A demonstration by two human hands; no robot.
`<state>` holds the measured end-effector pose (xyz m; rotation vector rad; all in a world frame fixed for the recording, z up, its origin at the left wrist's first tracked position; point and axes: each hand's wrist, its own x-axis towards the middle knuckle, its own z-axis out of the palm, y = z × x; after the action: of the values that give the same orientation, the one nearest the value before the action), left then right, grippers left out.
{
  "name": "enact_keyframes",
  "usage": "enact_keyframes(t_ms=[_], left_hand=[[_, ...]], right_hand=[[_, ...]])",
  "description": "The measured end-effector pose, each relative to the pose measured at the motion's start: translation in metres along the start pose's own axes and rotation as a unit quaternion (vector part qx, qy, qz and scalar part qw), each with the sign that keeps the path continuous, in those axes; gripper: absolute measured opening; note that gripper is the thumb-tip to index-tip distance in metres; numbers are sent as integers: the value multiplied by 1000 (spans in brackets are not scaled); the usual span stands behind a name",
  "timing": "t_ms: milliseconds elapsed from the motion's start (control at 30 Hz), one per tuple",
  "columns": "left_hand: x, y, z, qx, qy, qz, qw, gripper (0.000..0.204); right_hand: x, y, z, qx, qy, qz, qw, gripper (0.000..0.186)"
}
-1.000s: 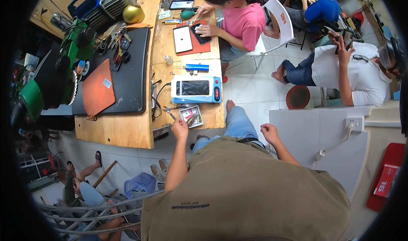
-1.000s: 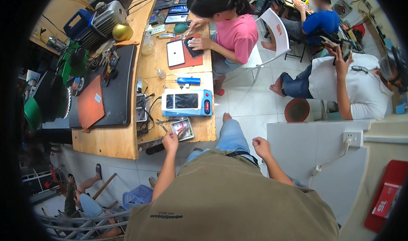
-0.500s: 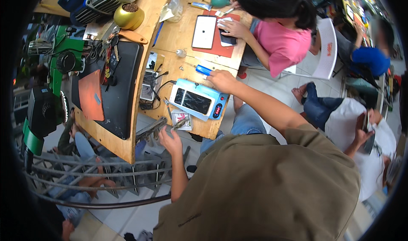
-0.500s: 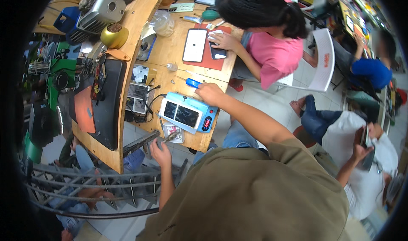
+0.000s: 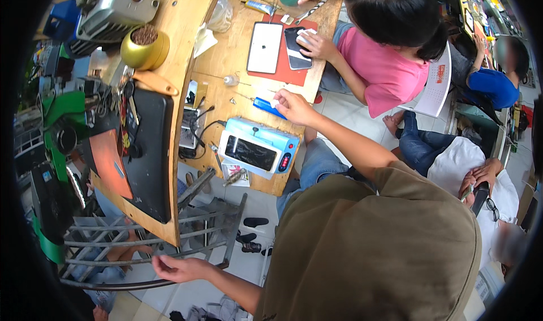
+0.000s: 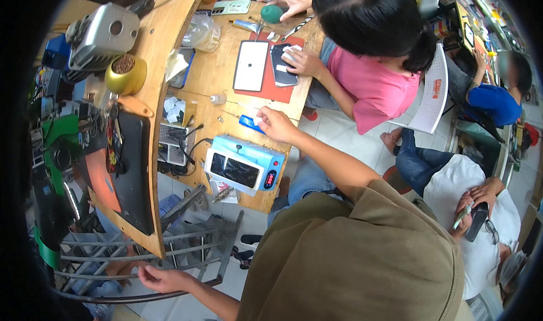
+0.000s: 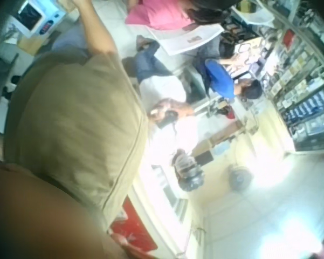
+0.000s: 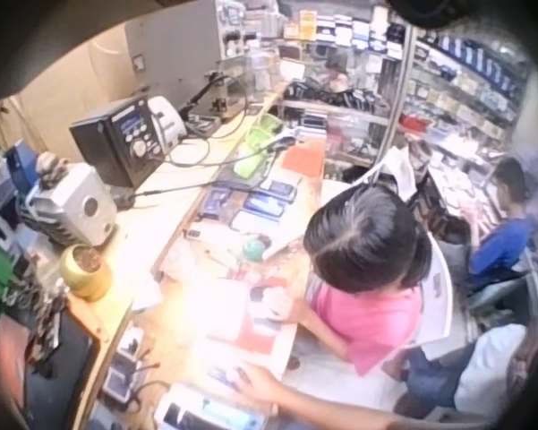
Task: The person removes a smartphone screen from a heated pressing station, uses a screwdriver to pry and separate the display, wipes the surface with a cloth, and applies adhesive to the back of the screen. The person then repositions the screen on the station.
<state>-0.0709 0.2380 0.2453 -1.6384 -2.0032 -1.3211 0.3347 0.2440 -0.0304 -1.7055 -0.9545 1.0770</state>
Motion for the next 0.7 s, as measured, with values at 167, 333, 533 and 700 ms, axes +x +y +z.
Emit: enact_keyframes(t_ms=[167, 333, 533, 700], left_hand=[[33, 27, 64, -138, 12, -141, 980, 34], [28, 34, 82, -25, 83, -87, 992, 34], [27, 27, 79, 49, 83, -38, 995, 33], [25, 13, 73, 31, 89, -8, 996, 31]], right_hand=[[-17, -6, -11, 68, 18, 42, 997, 26], [25, -60, -29, 126, 95, 9, 987, 23], [216, -142, -56, 58, 206, -142, 966, 21], [377, -151, -95, -106, 327, -1, 939, 27]])
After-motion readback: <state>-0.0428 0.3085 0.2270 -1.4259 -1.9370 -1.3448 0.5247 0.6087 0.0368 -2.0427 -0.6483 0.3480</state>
